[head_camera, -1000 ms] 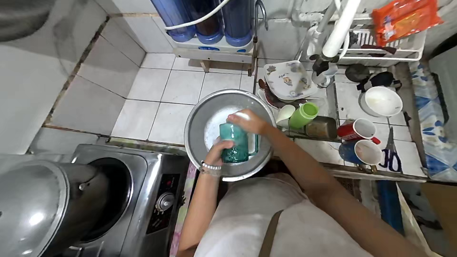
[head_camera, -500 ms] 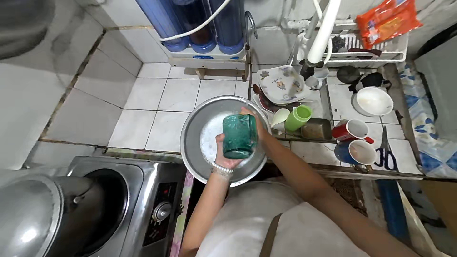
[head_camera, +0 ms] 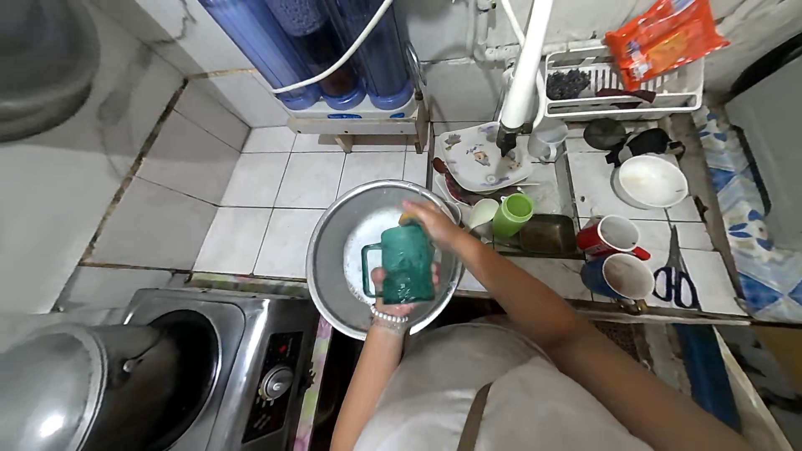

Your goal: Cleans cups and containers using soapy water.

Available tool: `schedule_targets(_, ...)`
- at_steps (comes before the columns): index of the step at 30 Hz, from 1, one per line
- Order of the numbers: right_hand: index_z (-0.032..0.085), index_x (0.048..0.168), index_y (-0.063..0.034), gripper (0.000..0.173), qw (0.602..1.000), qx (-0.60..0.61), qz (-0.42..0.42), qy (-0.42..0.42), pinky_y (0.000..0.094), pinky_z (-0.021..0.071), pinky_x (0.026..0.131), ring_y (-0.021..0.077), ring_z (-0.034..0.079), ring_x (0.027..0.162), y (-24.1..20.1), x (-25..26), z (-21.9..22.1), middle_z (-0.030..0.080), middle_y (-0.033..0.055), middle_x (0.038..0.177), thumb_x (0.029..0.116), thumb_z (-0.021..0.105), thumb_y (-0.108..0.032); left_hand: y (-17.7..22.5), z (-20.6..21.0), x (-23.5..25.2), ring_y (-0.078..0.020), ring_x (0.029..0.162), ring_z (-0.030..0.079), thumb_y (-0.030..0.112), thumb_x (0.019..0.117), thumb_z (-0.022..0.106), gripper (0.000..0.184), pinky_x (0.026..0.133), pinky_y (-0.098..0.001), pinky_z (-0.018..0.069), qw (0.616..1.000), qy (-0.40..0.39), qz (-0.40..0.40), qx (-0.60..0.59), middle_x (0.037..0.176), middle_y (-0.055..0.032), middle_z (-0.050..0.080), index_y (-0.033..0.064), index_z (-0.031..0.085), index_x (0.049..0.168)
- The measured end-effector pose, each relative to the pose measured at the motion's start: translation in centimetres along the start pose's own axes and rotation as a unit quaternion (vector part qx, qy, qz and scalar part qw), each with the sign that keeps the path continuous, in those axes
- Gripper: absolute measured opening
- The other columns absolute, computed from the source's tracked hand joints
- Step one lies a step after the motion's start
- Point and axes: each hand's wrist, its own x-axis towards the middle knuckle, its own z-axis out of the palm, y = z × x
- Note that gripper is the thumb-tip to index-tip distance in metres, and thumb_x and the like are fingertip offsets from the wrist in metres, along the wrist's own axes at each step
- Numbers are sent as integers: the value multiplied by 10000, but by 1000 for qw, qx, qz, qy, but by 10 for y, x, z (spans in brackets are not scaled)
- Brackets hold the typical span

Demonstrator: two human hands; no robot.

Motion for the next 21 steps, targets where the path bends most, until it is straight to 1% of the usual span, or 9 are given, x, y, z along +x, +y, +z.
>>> schedule_targets(2,589,1199,-18,481,987,141,69,37,260,522,680,68,582,738,0,-9,9,598,33,879,1111,343,-422,-11,12,5,-206,716,717,646,582,843,886,614,-314,597,993,-72,-1,-90,879,-104,724,7,689,1175)
schedule_targets(5,601,1189,-33,503,962,191,134,142,297,533,701,122,613,797,-7,-13,21,627,79,938,1125,294,-426,-18,21,7,-215,731,724,616,608,841,878,627,-309,606,977,-82,-2,-194,906,-118,722,-17,672,1193)
schedule_targets(7,464,1455,-11,613,948,196,189,166,464,519,838,299,592,1056,-10,-14,17,559,233,1293,1123,253,-482,-10,18,8,-263,776,732,606,614,839,875,638,-338,623,979,-13,30,-203,1000,-158,715,-10,659,1208)
schedule_targets(8,423,1503,-34,636,944,206,197,166,474,530,863,308,600,1094,-5,-11,15,538,234,1358,1118,241,-506,-5,16,8,-287,806,736,604,629,835,853,650,-355,630,979,32,58,-194,1035,-177,711,-3,655,1200)
schedule_targets(11,374,1508,-74,561,962,187,165,110,330,547,649,174,615,758,14,-12,16,587,115,1033,1122,286,-470,10,12,5,-317,893,735,651,871,594,681,693,-418,638,967,203,115,-106,1063,-193,705,56,605,1202)
schedule_targets(13,294,1575,-77,543,979,157,125,48,379,546,846,218,626,1011,28,-16,11,574,182,1291,1105,456,-297,18,14,5,-271,893,724,536,993,396,510,668,-429,626,940,326,99,32,1023,-148,703,100,558,1201)
schedule_targets(15,291,1586,-59,595,984,123,124,35,448,527,953,288,599,1169,41,-17,7,513,244,1428,1059,539,-182,22,14,4,-180,851,720,348,1035,347,350,666,-358,626,914,356,97,168,972,-82,707,106,541,1197)
schedule_targets(18,445,1475,41,467,988,-108,106,-18,489,521,951,345,626,1135,64,-14,8,587,285,1327,1041,529,-106,33,10,4,-71,789,697,210,1036,422,268,677,-265,610,867,354,146,318,918,0,702,76,531,1241)
schedule_targets(21,610,1382,-15,427,889,-433,100,-114,666,347,1137,476,423,1411,77,-24,24,503,269,1492,976,653,-141,60,21,19,-38,799,678,196,1021,451,327,711,-245,602,825,349,213,390,938,20,673,36,477,1305)
